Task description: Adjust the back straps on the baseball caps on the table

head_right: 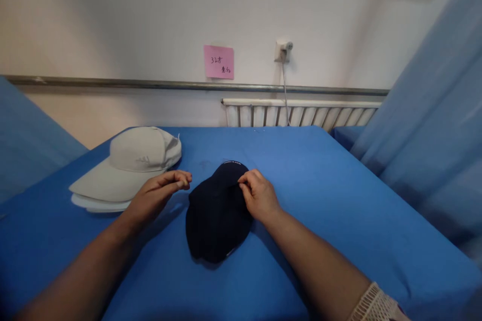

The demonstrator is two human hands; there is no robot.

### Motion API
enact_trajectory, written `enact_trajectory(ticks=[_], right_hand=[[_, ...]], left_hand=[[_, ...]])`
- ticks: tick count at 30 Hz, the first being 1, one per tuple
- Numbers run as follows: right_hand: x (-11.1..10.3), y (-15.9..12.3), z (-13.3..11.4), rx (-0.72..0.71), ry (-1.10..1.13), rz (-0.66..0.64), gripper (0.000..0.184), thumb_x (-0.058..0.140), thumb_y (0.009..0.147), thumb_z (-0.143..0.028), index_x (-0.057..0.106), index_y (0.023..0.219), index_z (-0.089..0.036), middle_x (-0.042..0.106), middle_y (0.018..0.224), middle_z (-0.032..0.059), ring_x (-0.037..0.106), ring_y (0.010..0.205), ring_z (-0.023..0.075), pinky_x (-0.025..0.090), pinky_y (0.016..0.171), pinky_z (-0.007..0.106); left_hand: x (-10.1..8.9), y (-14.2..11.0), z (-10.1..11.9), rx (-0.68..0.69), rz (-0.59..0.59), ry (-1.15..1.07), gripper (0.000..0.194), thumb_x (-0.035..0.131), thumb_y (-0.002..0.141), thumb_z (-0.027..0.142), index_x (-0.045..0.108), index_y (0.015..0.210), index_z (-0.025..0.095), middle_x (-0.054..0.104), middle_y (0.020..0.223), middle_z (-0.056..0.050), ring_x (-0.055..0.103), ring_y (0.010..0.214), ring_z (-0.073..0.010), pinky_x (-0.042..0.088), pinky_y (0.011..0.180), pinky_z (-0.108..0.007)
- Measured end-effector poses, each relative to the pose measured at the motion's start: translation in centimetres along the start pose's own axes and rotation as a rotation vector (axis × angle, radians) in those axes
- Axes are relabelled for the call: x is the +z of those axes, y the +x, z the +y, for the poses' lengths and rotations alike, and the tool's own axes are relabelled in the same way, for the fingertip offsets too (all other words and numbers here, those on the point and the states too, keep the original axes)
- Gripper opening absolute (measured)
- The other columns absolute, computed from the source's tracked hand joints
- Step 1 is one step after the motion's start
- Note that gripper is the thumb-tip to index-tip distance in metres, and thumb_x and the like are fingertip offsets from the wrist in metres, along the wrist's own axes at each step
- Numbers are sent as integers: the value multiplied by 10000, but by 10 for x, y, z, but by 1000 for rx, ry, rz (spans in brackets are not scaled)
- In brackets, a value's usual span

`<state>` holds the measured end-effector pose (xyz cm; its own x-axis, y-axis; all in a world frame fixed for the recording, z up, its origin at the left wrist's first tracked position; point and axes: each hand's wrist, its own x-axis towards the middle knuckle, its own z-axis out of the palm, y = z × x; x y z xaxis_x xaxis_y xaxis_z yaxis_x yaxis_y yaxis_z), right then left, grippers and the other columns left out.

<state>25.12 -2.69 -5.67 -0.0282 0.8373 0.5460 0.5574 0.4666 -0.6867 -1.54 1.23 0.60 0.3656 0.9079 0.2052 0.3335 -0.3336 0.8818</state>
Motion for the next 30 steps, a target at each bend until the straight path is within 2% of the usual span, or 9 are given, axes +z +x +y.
enact_trajectory(ticks=[3,6,9,12,15,18,24,27,30], right_hand=[[0,-1,-1,17,2,8,144,522,858,-120,612,912,-218,615,909,30,597,754,153,493,706,290],[0,-1,-2,18,2,7,151,528,854,-118,618,920,-220,614,901,24,595,742,147,493,703,285],[-1,-1,-3,23,12,3,153,531,853,-115,618,925,-219,611,897,21,590,731,140,493,697,279],[0,-1,-3,28,13,3,154,532,858,-117,620,934,-219,614,902,21,588,726,137,493,697,279],[1,-1,-2,32,17,7,153,534,857,-118,620,934,-219,615,910,22,590,725,136,492,694,279],[1,-1,-1,28,25,14,151,538,852,-116,620,925,-220,614,906,19,592,727,135,491,690,278],[0,1,0,2,26,40,162,530,846,-104,620,919,-218,619,902,23,607,755,145,501,710,284],[-1,1,1,-11,18,65,158,523,849,-108,620,915,-215,624,907,30,611,777,156,501,721,292],[-1,1,2,-22,6,69,156,517,855,-115,620,912,-217,623,907,35,611,794,166,498,726,298]], left_hand=[[-2,-2,-1,50,9,65,196,575,860,363,565,745,205,620,923,-38,597,964,-212,478,868,-331],[0,-9,6,138,-53,219,149,582,857,359,581,866,210,618,932,-35,603,910,-203,495,829,-333],[5,-20,19,203,-138,399,322,659,802,367,554,1070,223,617,1010,-42,607,919,-213,514,825,-353],[10,-28,30,313,-163,542,451,699,759,337,521,1161,238,566,1225,-79,570,1094,-257,492,935,-406],[14,-30,35,411,-172,644,342,645,776,238,557,1106,244,467,1393,-87,479,1256,-287,431,1036,-451],[17,-28,34,469,-183,713,206,574,793,150,600,982,227,484,1388,-78,467,1268,-282,424,1039,-453],[15,-25,29,521,-104,670,103,543,825,157,629,841,210,595,1219,-70,555,1133,-247,460,975,-415],[9,-23,23,446,-19,550,81,557,850,222,637,858,218,607,1175,-64,572,1119,-238,467,975,-398],[3,-19,18,348,-9,405,95,563,872,281,634,862,219,608,1154,-66,584,1122,-233,485,950,-370]])
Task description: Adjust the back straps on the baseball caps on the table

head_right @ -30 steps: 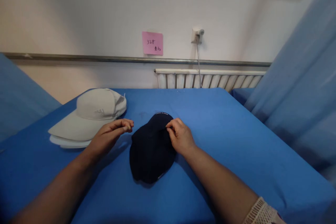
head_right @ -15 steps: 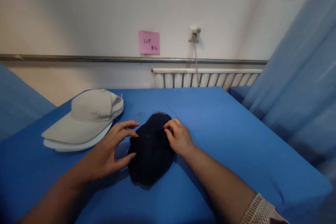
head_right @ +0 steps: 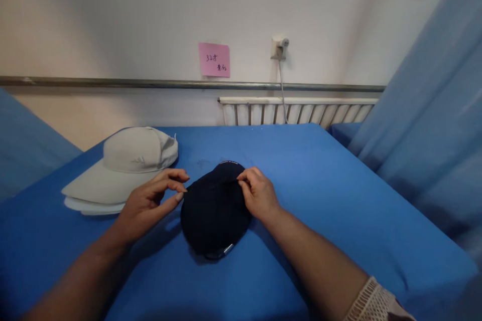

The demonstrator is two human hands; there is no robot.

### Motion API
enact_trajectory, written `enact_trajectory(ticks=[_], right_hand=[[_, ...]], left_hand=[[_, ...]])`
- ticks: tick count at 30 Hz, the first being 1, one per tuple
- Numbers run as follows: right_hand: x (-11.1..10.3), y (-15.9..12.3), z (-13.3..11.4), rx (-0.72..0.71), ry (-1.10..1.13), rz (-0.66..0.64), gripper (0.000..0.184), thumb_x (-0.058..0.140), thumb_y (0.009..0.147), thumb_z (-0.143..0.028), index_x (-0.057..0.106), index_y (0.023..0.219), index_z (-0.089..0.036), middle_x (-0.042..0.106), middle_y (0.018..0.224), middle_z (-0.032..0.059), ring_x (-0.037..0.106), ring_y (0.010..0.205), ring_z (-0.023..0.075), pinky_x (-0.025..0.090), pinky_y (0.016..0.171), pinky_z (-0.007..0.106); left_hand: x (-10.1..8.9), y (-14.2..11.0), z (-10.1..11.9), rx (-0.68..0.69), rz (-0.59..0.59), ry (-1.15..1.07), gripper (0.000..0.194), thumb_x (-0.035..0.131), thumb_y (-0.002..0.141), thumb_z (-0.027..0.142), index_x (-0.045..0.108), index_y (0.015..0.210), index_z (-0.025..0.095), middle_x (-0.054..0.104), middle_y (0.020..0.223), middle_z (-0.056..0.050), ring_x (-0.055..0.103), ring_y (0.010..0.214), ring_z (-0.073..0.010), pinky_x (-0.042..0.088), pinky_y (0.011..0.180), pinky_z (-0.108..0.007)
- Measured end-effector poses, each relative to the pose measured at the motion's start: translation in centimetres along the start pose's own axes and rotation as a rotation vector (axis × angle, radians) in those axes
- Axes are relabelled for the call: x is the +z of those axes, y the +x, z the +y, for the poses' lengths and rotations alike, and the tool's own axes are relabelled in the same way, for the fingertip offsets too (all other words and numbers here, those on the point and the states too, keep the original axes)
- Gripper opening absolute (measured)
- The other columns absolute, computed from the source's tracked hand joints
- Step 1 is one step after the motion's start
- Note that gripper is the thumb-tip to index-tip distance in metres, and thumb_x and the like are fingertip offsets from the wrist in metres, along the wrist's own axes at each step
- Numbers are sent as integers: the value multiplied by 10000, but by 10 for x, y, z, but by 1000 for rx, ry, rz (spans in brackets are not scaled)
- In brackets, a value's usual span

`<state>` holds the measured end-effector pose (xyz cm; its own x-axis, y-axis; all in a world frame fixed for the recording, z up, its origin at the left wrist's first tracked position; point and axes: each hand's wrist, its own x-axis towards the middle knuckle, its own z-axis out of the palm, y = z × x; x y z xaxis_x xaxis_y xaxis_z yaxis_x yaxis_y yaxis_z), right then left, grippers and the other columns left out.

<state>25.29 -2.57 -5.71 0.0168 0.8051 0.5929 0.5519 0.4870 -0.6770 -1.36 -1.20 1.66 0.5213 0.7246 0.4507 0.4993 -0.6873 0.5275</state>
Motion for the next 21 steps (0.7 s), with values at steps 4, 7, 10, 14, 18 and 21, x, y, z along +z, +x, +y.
enact_trajectory(ticks=[4,7,10,14,18,21], right_hand=[[0,-1,-1,-11,10,-10,155,506,862,-123,616,911,-222,627,911,39,615,814,173,502,734,303],[-1,0,-2,-20,2,13,154,499,868,-127,613,912,-221,629,913,43,615,814,175,501,735,305],[-3,0,-4,-40,-10,44,153,492,871,-122,605,909,-217,625,903,42,611,826,175,493,743,302],[-4,0,-8,-51,-24,40,147,483,878,-123,593,919,-211,613,907,44,604,817,166,487,739,294],[-11,-2,-21,-36,-137,-13,82,503,887,-161,568,917,-202,605,866,37,579,718,149,466,669,283],[-16,-6,-33,-61,-313,-214,68,569,879,-233,578,938,-200,625,826,28,581,677,158,439,612,289]], left_hand=[[-2,4,-5,-69,-33,-38,138,555,879,326,636,844,219,615,1156,-68,599,1102,-239,488,933,-371],[-2,5,-6,-90,-39,-11,167,532,888,345,632,844,219,618,1165,-68,600,1095,-242,488,922,-372],[3,7,-10,-100,5,15,183,513,899,353,619,850,212,625,1149,-71,601,1084,-235,472,948,-378],[12,10,-17,-130,92,25,202,491,907,344,589,809,196,640,1081,-82,605,1060,-229,468,949,-383],[17,11,-22,-154,107,17,189,495,903,330,586,806,195,644,1092,-82,610,1042,-222,476,943,-386],[17,10,-23,-152,105,19,185,497,901,323,591,805,196,645,1100,-86,608,1052,-226,474,947,-391]])
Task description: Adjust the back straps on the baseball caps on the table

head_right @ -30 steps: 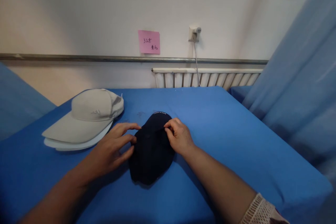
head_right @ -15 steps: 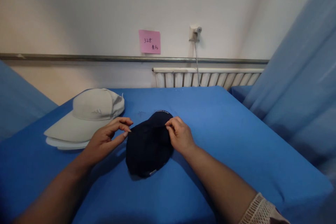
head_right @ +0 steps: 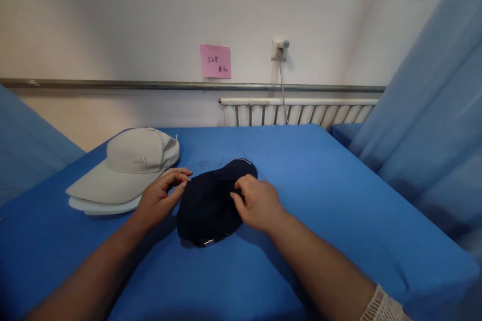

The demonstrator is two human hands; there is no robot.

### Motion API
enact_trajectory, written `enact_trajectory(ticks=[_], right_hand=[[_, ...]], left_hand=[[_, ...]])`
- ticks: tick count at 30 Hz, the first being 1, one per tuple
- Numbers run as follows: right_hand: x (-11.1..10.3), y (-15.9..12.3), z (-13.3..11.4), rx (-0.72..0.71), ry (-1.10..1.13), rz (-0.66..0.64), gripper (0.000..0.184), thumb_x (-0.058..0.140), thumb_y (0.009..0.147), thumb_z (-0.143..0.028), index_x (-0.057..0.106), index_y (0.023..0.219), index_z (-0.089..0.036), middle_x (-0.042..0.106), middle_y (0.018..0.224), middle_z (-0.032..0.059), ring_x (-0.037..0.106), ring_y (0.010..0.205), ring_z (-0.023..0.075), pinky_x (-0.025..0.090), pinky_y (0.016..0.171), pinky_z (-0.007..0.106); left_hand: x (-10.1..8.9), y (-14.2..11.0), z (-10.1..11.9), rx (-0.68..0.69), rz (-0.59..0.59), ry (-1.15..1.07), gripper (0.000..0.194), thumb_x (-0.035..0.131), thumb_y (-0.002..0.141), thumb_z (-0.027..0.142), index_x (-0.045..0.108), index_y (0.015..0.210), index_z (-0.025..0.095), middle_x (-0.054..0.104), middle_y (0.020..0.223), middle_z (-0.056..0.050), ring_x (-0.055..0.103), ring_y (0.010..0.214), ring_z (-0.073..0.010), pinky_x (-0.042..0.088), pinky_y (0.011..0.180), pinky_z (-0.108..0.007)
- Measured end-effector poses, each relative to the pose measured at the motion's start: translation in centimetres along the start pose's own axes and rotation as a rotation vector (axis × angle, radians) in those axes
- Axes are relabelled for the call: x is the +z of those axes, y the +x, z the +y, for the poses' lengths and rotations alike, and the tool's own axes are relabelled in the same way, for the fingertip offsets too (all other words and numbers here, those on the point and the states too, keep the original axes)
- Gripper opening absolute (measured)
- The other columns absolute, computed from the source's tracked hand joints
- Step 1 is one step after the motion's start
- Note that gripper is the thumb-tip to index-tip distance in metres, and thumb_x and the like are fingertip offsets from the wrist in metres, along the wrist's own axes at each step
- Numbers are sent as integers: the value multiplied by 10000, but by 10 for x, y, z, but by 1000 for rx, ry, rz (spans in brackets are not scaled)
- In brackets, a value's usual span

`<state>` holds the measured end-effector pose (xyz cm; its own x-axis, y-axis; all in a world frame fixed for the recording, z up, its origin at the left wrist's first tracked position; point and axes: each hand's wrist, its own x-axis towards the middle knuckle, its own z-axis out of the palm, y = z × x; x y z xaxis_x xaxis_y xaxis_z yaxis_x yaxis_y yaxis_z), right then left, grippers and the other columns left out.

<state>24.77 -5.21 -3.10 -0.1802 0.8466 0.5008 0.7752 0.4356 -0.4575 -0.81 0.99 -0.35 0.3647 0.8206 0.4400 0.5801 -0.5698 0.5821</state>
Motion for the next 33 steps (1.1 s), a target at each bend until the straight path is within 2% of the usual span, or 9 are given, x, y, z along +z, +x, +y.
enact_trajectory(ticks=[4,9,14,20,23,27,30,33], right_hand=[[0,-4,-11,-22,-280,-216,132,615,855,-283,596,935,-180,658,878,74,615,684,206,421,562,316],[17,-4,-9,7,-409,-324,81,613,851,-244,628,892,-175,680,864,81,641,643,206,399,504,298],[29,-3,1,-5,-330,-357,35,631,829,-197,653,802,-198,704,826,54,663,674,197,391,498,270],[38,2,4,-27,-304,-330,173,573,747,-34,640,781,-191,692,746,58,630,593,180,382,491,271],[37,2,4,-59,-309,-332,175,560,738,-39,633,805,-183,685,749,64,612,586,181,374,489,275],[16,2,10,-33,-129,-290,112,539,782,-86,590,779,-186,651,732,37,571,591,150,390,534,263],[-6,3,19,86,175,-227,81,515,837,-138,554,802,-200,589,665,-21,516,563,110,390,543,232],[-22,0,32,158,508,-290,67,512,858,-181,532,798,-205,516,628,-52,464,536,89,371,504,205]], left_hand=[[-1,-1,2,5,2,5,175,502,895,314,596,808,195,650,1091,-85,614,1047,-227,476,943,-388],[1,-2,3,12,-11,19,167,504,898,307,597,816,195,650,1091,-78,619,1030,-220,473,943,-377],[2,-2,4,25,-43,26,170,505,901,307,591,805,196,650,1075,-69,621,1012,-214,474,928,-368],[2,-1,6,26,-40,32,178,511,886,311,584,768,200,662,1038,-63,628,989,-215,487,907,-362],[3,-1,4,24,-29,32,174,507,881,299,585,759,201,666,1035,-60,631,987,-216,491,901,-362],[3,-1,2,12,-27,11,170,517,879,316,596,779,203,673,1034,-64,634,994,-219,491,915,-366],[3,-1,3,9,-43,-3,185,519,881,334,602,782,202,675,1024,-67,639,984,-217,495,902,-357],[5,-1,7,9,-54,-10,193,521,877,339,602,769,201,678,1021,-68,642,958,-214,502,882,-355]])
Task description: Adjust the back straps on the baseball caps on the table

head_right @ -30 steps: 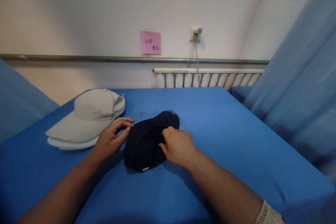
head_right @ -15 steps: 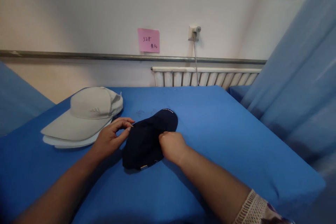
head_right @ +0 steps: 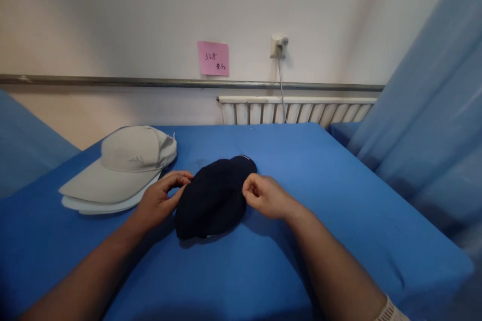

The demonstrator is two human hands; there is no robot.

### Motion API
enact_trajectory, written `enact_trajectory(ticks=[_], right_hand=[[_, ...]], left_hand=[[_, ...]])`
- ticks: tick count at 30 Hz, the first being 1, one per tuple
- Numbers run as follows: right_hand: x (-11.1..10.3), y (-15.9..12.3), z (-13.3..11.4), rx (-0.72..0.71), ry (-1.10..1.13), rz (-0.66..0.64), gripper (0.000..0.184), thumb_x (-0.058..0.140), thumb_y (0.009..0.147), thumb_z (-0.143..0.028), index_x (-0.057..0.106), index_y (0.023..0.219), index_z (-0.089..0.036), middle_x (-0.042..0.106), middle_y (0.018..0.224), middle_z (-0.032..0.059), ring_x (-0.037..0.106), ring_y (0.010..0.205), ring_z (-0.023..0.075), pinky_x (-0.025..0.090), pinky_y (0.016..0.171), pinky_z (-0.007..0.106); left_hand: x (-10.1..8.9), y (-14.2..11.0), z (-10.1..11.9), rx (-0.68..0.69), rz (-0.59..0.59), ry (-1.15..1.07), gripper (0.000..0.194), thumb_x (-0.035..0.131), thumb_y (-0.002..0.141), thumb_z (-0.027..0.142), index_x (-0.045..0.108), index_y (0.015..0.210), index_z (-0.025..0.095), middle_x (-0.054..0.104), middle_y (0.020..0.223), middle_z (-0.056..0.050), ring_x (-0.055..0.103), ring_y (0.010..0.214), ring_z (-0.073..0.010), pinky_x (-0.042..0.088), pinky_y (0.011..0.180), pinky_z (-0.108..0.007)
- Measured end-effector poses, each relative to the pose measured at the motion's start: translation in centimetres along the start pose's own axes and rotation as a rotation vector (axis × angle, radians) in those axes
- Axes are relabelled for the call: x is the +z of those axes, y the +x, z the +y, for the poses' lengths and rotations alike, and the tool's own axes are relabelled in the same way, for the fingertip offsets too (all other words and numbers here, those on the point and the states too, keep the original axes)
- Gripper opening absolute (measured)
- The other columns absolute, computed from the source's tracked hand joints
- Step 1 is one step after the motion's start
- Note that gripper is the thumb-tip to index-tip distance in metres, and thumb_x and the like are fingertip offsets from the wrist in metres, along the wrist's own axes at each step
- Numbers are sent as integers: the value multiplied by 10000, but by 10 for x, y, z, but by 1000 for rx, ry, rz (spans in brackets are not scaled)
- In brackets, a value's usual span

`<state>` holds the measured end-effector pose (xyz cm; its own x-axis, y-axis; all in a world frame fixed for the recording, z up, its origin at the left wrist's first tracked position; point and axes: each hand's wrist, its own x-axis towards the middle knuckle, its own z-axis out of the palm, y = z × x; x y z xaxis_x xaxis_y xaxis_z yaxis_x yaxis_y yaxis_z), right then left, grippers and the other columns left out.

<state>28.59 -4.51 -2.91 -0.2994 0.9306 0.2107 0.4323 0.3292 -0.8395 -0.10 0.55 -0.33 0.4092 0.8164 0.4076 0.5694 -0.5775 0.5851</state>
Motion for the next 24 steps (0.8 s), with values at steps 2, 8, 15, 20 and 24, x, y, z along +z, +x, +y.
enact_trajectory(ticks=[2,8,15,20,24], right_hand=[[-5,-3,2,13,111,-30,57,533,862,-215,541,807,-202,497,630,-56,457,541,87,376,502,202],[8,-9,-14,-136,-153,101,211,691,803,-293,596,973,-211,592,826,-4,531,652,111,436,593,241],[22,-9,-22,-221,-519,83,82,511,903,-183,589,898,-206,599,838,22,547,689,137,416,627,272],[23,-6,-19,-182,-190,216,80,543,858,-172,565,789,-205,532,703,-21,485,591,104,390,560,239],[23,-3,-14,-75,136,302,66,577,829,-203,571,763,-204,512,633,-41,447,531,92,360,489,219]], left_hand=[[2,0,3,4,-15,7,192,517,873,331,598,755,203,683,1016,-67,640,960,-217,501,886,-365],[7,-1,3,24,-34,32,195,490,878,327,590,760,206,683,1020,-69,631,988,-225,496,890,-371],[7,-1,2,30,-26,32,174,498,883,319,585,779,210,682,1034,-64,633,990,-220,489,907,-371],[9,-3,4,22,40,23,166,506,888,315,599,805,205,671,1051,-73,630,1004,-217,482,926,-376],[13,-4,6,32,73,20,162,499,896,303,613,841,202,671,1047,-72,628,1000,-212,489,918,-377]])
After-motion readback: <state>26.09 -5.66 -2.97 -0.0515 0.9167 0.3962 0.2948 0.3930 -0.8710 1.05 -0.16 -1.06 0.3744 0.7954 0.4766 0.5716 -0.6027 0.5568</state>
